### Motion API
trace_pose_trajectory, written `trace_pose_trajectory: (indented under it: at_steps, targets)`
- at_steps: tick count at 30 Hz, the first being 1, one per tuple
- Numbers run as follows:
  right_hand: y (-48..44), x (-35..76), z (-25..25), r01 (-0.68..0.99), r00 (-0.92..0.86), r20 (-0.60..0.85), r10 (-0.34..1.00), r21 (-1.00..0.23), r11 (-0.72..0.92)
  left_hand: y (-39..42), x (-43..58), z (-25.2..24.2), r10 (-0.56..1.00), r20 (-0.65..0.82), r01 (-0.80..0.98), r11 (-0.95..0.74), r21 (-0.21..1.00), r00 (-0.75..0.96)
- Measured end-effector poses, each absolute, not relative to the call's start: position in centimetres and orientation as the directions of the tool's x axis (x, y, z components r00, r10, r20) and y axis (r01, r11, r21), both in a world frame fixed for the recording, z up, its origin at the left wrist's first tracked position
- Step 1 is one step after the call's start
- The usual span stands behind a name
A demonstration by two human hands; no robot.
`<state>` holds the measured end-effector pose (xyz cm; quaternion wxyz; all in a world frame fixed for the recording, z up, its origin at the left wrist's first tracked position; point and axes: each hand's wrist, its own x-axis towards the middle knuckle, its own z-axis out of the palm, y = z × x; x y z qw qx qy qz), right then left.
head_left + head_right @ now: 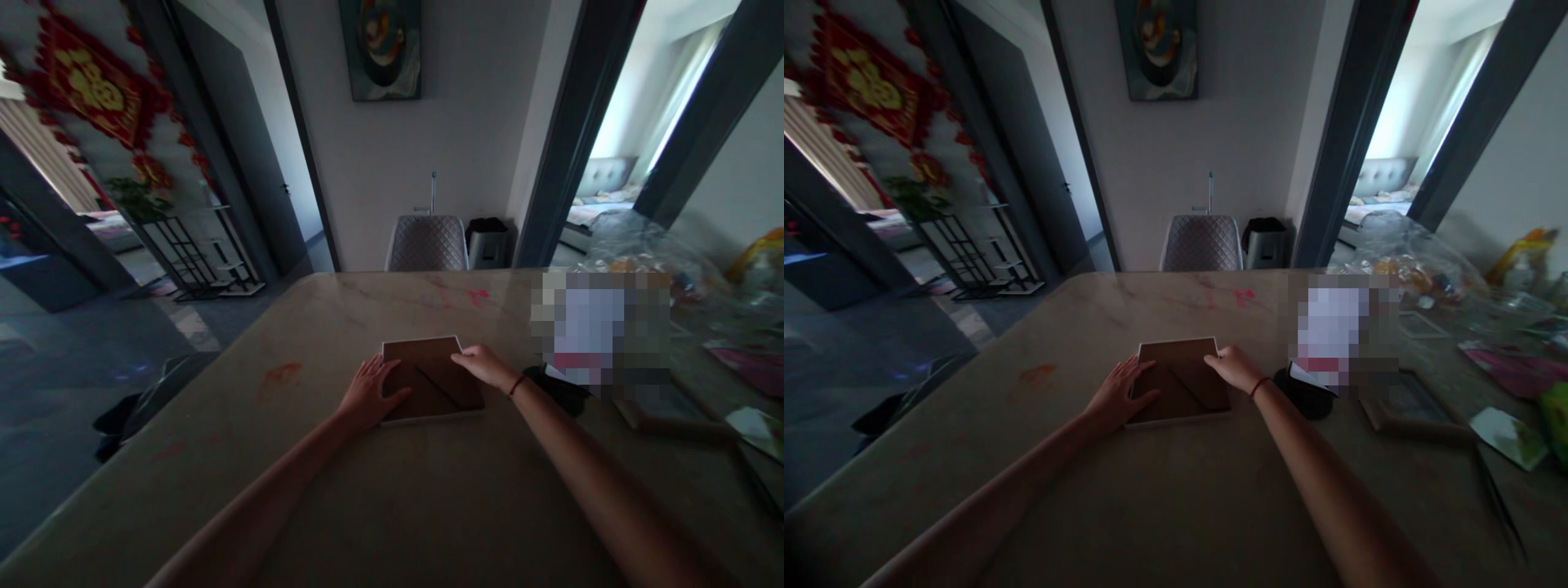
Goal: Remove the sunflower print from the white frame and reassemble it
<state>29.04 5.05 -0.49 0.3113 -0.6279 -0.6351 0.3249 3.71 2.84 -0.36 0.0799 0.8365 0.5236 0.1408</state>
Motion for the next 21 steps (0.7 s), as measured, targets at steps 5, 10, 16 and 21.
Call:
trace_pose_trajectory:
  at_steps: [5,10,16,21]
  targets:
    - [5.4,29.5,-0.5,0.469,0.041,-0.016,0.999,-0.882,-0.033,2.4,4.0,0.2,0.907,0.15,0.862,-0.42,0.282,0.393]
    - [4.9,28.7,-0.4,0.2,0.058,-0.037,0.998,-0.979,-0.048,2.6,4.1,0.1,0.926,0.183,0.875,-0.373,0.308,0.33]
    - [5.4,27.1,-1.7,0.1,0.173,-0.024,0.985,-0.994,-0.042,3.2,3.6,-0.3,0.904,0.369,0.885,-0.341,0.317,0.217]
    - [5.7,26.1,-2.0,0.127,0.298,0.06,0.953,-0.992,0.023,2.3,3.9,0.5,0.756,0.274,0.724,-0.651,0.228,0.594]
